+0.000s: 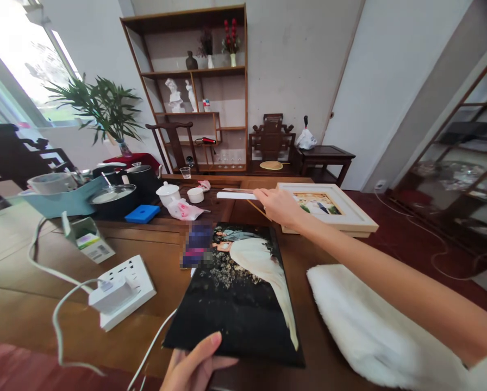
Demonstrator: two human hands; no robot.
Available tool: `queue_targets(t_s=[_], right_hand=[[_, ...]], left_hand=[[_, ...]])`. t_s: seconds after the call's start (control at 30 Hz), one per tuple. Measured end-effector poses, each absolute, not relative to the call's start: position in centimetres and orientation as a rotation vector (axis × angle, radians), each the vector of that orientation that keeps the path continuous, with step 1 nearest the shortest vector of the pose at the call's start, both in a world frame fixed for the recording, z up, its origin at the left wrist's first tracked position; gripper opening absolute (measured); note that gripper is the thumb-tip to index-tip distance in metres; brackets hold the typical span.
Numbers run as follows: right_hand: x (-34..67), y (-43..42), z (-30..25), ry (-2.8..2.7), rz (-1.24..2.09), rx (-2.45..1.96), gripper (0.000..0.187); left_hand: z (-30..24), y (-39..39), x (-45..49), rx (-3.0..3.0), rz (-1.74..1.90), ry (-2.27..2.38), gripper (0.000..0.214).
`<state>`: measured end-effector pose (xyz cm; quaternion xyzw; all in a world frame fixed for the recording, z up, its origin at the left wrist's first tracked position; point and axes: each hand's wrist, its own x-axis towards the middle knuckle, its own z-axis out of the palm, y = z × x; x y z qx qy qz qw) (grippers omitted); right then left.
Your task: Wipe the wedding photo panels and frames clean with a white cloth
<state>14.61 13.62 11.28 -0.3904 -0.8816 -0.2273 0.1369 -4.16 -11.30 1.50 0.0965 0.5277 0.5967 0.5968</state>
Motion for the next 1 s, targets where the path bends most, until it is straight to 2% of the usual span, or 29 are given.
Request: queue_targets(t_s=[0.4, 0.53, 0.83, 1.0], right_hand=[[16.7, 5.9, 8.5, -2.515, -0.692, -0.758, 0.036], [16.2, 6.1, 7.4, -2.508, -0.680, -0.779, 0.038], [14.8, 7.7, 6.4, -2.623, -0.669, -0.923, 0.036], [12.8, 7.4, 6.2, -2.682, -0.620, -1.076, 0.040]], left_hand=[[4.3, -4.1, -2.8, 0.383, 1.366, 0.894, 0.044], [4.6, -2.3, -2.2, 0.395, 1.385, 0.892, 0.046], [4.1, 1.3, -1.1, 0.207, 1.381, 0.820, 0.034], [4.4, 3.3, -0.3, 0.170, 1.370, 0.821, 0.041]])
